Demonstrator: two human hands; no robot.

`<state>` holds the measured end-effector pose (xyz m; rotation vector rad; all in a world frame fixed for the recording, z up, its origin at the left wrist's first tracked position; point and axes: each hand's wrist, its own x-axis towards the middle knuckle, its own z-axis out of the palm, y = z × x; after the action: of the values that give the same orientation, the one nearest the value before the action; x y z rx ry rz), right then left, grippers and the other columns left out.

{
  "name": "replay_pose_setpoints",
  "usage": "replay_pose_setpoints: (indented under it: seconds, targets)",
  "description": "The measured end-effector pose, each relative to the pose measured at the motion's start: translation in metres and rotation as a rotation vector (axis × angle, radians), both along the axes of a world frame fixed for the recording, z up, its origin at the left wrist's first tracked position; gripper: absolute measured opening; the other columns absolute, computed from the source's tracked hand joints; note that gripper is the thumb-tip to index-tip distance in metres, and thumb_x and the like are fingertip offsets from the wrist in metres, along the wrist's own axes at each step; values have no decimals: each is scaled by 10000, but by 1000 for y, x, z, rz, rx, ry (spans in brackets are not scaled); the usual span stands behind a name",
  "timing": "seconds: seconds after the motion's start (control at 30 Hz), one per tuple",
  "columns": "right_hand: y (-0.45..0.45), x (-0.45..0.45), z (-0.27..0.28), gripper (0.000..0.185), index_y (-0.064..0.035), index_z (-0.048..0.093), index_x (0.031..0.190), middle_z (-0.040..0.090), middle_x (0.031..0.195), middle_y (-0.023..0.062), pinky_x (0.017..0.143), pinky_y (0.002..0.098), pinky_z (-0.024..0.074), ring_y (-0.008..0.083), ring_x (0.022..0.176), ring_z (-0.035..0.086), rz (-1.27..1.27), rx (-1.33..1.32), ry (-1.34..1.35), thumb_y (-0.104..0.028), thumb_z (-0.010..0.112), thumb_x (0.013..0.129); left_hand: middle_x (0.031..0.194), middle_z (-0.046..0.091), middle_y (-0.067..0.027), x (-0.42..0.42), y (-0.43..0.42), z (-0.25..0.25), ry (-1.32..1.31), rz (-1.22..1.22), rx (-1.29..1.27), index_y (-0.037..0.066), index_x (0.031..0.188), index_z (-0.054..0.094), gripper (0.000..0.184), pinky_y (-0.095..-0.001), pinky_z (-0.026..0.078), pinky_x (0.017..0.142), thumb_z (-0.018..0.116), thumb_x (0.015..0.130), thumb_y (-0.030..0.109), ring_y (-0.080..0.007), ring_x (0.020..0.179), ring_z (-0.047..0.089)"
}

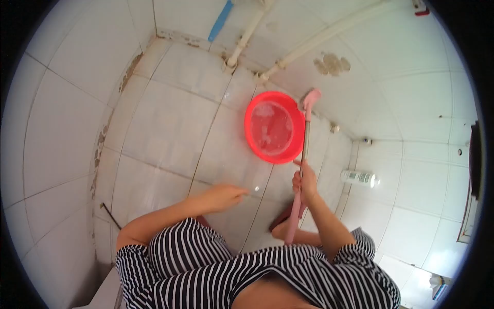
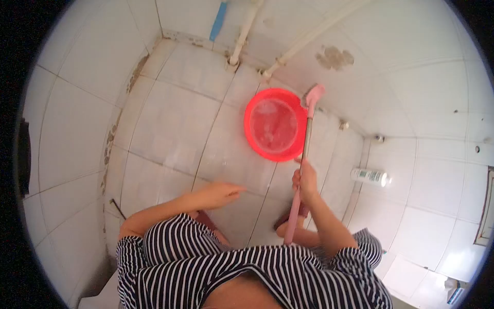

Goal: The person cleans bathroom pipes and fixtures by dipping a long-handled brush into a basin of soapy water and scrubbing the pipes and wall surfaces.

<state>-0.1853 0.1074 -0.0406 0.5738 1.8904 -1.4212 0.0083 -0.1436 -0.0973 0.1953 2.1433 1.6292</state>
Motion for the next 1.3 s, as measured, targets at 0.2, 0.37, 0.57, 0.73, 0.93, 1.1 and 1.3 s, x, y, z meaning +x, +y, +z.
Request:
replay_pose_setpoints:
  seconds: [0.2,0.37,0.57,0.73,0.93,1.1,1.3]
  targets:
    - [0,-24,13,572,-59,555,1254,411,555,-18,388,305,359,112,420,401,454,176,43,-567,392,1048,1202,668,-238,-3,-2,1,56,-40,17,61,1370,574,391,-455,502,956,514,1018,221,-404,1091,638]
    - [19,-14,12,543,-42,539,1246,474,589,32,393,330,407,141,434,476,649,384,191,-524,366,1067,1218,663,-240,-4,-4,-5,56,-53,30,49,1341,600,379,-457,492,971,503,1023,232,-402,1096,636]
    - [12,-10,29,482,-121,469,1355,451,637,25,402,295,354,120,453,380,465,347,-227,-496,383,1066,1222,672,-213,-7,1,-14,48,-68,55,50,1309,622,374,-461,491,983,514,1001,231,-388,1129,632]
    - [19,-4,20,417,-112,489,1246,458,638,18,402,289,354,119,451,396,510,355,-86,-480,406,1067,1234,663,-220,-9,1,-20,29,-50,20,82,1349,608,388,-454,492,971,507,1013,247,-384,1126,634]
    - [32,-2,30,394,-103,501,1199,440,593,6,373,291,344,115,418,402,534,407,-7,-464,398,1078,1227,666,-217,-9,-2,-22,-8,-57,-20,103,1354,606,400,-468,494,962,504,1006,272,-384,1124,635]
    - [21,6,69,381,-52,540,1171,482,608,12,392,317,409,125,451,464,571,509,29,-388,382,1088,1205,672,-224,-14,-1,-30,7,-57,-2,87,1345,609,402,-477,495,956,498,1002,266,-395,1109,637]
    - [-5,15,82,449,-86,421,1471,545,708,31,445,288,471,127,523,546,661,437,236,-260,480,1061,1191,689,-210,-12,-2,-32,3,-18,-28,89,1310,635,387,-485,497,963,521,972,239,-393,1106,643]
